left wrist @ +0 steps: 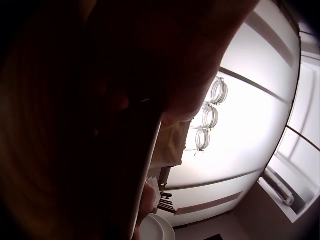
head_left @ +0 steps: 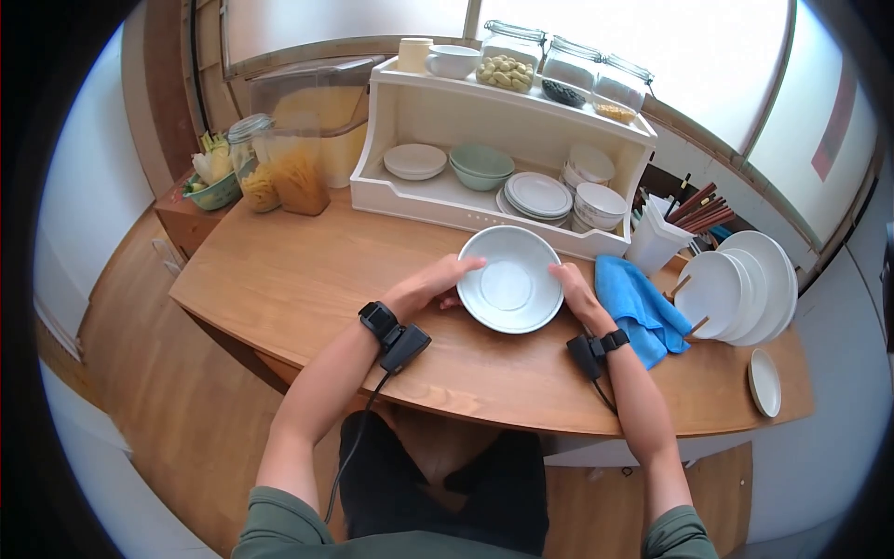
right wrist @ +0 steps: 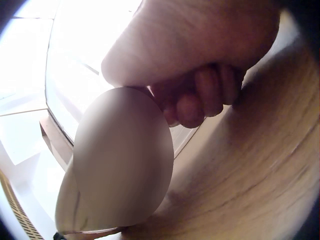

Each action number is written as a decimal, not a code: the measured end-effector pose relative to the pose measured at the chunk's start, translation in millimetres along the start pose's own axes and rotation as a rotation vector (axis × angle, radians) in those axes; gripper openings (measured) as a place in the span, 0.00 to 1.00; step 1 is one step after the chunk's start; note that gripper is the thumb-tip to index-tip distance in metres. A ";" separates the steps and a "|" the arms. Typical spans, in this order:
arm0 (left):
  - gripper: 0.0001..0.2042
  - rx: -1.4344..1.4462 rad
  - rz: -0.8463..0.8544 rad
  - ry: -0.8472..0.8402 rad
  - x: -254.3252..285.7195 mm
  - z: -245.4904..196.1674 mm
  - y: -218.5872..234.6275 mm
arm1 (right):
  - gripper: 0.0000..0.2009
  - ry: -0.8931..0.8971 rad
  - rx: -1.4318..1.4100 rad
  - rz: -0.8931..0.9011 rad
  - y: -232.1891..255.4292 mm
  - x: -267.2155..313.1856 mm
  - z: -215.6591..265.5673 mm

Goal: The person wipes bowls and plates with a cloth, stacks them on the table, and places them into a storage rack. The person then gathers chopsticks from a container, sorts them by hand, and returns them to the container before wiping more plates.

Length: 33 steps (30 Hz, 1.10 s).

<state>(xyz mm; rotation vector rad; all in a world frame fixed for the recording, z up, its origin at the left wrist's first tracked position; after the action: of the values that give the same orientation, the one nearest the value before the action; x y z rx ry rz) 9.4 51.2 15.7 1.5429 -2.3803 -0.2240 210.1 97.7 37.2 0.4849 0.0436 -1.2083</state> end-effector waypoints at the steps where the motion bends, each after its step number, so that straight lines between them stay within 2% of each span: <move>1: 0.19 0.004 -0.002 -0.007 -0.1 -0.1 0.4 | 0.26 0.004 0.008 0.002 0.2 -2.4 -3.6; 4: 0.17 0.036 -0.024 -0.002 -1.8 7.5 2.3 | 0.27 -0.034 -0.005 0.018 -1.6 -7.5 -21.4; 5: 0.16 0.045 -0.029 0.019 -5.0 12.1 2.9 | 0.28 -0.008 0.014 -0.064 5.2 -10.6 -23.3; 6: 0.16 0.054 -0.034 0.038 -7.0 14.6 3.7 | 0.28 0.020 0.033 -0.146 11.8 -11.4 -15.7; 10: 0.16 0.064 -0.060 0.034 -9.9 18.9 7.9 | 0.26 -0.064 0.080 -0.174 26.8 -7.7 2.5; 12: 0.17 0.060 -0.032 0.030 -10.9 19.2 5.7 | 0.21 0.210 0.581 -0.292 42.7 -2.3 44.0; 13: 0.17 0.078 -0.043 0.012 -10.1 16.1 5.8 | 0.21 0.226 0.600 -0.279 52.2 -0.2 51.8; 15: 0.17 0.042 -0.042 -0.003 -7.2 13.7 5.3 | 0.17 0.057 0.688 -0.347 85.7 6.9 51.8; 17: 0.18 0.044 -0.063 -0.015 -6.0 12.5 6.3 | 0.17 -0.152 0.686 -0.293 100.7 22.7 61.9; 18: 0.18 0.035 -0.067 -0.018 -5.5 12.5 5.7 | 0.17 -0.151 0.688 -0.285 105.9 32.4 71.2; 20: 0.18 0.042 -0.063 -0.033 -4.8 11.3 6.0 | 0.22 -0.343 0.948 -0.112 112.0 51.5 63.9; 21: 0.18 0.045 -0.055 -0.049 -5.2 9.9 5.2 | 0.22 -0.344 0.957 -0.107 115.5 60.6 58.5; 23: 0.19 0.047 -0.062 -0.047 -8.3 11.5 5.9 | 0.32 -0.305 1.064 -0.009 114.8 72.2 36.8; 24: 0.19 0.035 -0.065 -0.040 -7.7 11.3 5.3 | 0.40 -0.350 0.967 0.068 106.9 73.6 24.0; 27: 0.19 0.017 -0.077 -0.036 -4.3 7.1 5.3 | 0.40 -0.307 1.013 0.013 96.6 73.2 14.3; 28: 0.21 0.018 -0.061 -0.045 -7.6 9.4 4.6 | 0.38 -0.223 0.943 0.030 93.9 67.7 12.7; 29: 0.21 0.017 -0.062 -0.045 -7.9 9.8 4.5 | 0.38 -0.222 0.942 0.030 95.0 65.5 11.1; 31: 0.23 0.019 -0.055 -0.055 -7.5 7.9 3.3 | 0.35 -0.248 0.732 0.030 87.2 58.3 18.0; 32: 0.23 0.020 -0.066 -0.060 -6.7 7.1 4.0 | 0.30 -0.245 0.740 -0.035 90.5 56.2 27.6; 33: 0.25 0.029 -0.061 -0.068 -4.7 5.9 2.6 | 0.30 -0.230 0.743 -0.029 88.2 51.8 34.6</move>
<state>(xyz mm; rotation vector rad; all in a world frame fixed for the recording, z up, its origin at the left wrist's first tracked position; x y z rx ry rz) 6.9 56.5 10.1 1.6483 -2.4000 -0.2611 301.2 62.1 83.1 0.9857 -0.6161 -1.2822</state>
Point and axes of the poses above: each hand's wrist, its own x-axis away from the middle knuckle, its own y-axis out of the back of the hand, z = x × y, the point moved 9 cm from there along -x, towards the middle knuckle, and after that the axes turned 10 degrees about -x, right-handed, at the moved point
